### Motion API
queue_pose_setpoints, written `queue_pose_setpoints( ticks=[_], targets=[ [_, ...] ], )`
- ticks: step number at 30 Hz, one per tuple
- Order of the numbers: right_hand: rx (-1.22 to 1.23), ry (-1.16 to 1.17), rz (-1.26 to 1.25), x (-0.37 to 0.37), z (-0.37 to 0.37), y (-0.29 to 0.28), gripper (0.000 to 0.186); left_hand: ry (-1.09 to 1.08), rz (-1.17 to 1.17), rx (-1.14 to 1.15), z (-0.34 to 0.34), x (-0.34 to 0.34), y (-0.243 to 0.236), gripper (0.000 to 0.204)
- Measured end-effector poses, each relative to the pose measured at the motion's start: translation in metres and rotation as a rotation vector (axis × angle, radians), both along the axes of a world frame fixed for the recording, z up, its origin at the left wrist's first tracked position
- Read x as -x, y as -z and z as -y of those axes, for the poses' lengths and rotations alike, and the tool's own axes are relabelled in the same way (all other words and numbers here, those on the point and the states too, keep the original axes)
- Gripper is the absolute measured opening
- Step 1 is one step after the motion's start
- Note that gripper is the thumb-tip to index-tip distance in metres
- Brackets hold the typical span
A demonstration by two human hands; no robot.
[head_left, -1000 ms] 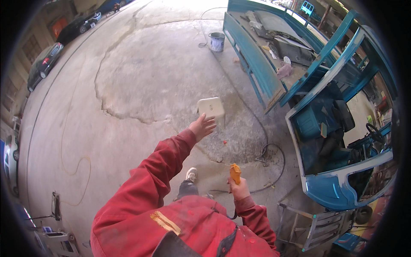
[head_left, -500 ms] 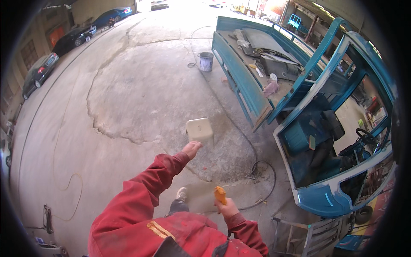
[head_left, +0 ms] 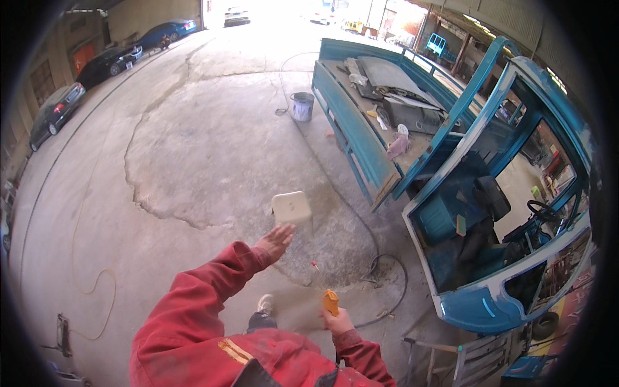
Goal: The person uses an orbital sander to smooth a white primer-coated vehicle panel resting on a metal frame. After sanding, the person inspects the panel surface and then picks up a yellow air blow gun to clear dust from the vehicle interior.
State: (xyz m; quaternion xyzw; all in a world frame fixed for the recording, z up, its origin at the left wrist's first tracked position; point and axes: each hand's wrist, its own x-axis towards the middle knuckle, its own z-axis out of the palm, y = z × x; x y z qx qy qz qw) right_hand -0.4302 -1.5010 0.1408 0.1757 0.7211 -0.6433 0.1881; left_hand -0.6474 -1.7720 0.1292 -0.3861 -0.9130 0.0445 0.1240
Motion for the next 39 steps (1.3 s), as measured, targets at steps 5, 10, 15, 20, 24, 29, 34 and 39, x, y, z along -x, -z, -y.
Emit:
queue_pose_setpoints(
  ticks=[5, 10, 15, 20, 24, 29, 34, 39],
  targets=[
    [-0.033, -0.052, 0.034, -0.004, -0.003, 0.004, 0.025, -0.011, 0.42, -0.178, -0.011, -0.006, -0.003, 0.062],
    [0.101, 0.06, -0.006, -0.006, -0.006, 0.009, 0.023, -0.252, 0.787, -0.314, -0.024, -0.015, 0.001, 0.052],
    [0.293, 0.28, -0.311, -0.001, 0.005, 0.011, 0.018, 0.286, 0.972, -0.687, -0.079, -0.109, 0.024, 0.103],
    [0.201, 0.342, -0.343, 0.012, 0.011, -0.014, 0.018, 0.25, 0.99, -0.979, -0.126, -0.176, 0.002, 0.118],
    [0.302, 0.34, -0.394, 0.024, 0.012, -0.037, 0.026, 0.082, 0.627, -0.796, -0.135, -0.177, -0.034, 0.103],
    [0.366, 0.368, -0.385, 0.042, 0.028, -0.033, 0.036, 0.046, 0.378, -0.911, -0.136, -0.156, -0.042, 0.073],
    [0.326, 0.011, -0.55, 0.046, 0.042, -0.009, 0.065, 0.081, 0.397, -0.929, -0.105, -0.134, -0.012, 0.046],
    [0.334, -0.5, -0.166, 0.023, 0.008, -0.009, 0.101, -0.044, 0.745, -0.717, -0.041, -0.141, 0.012, 0.022]
  ],
)
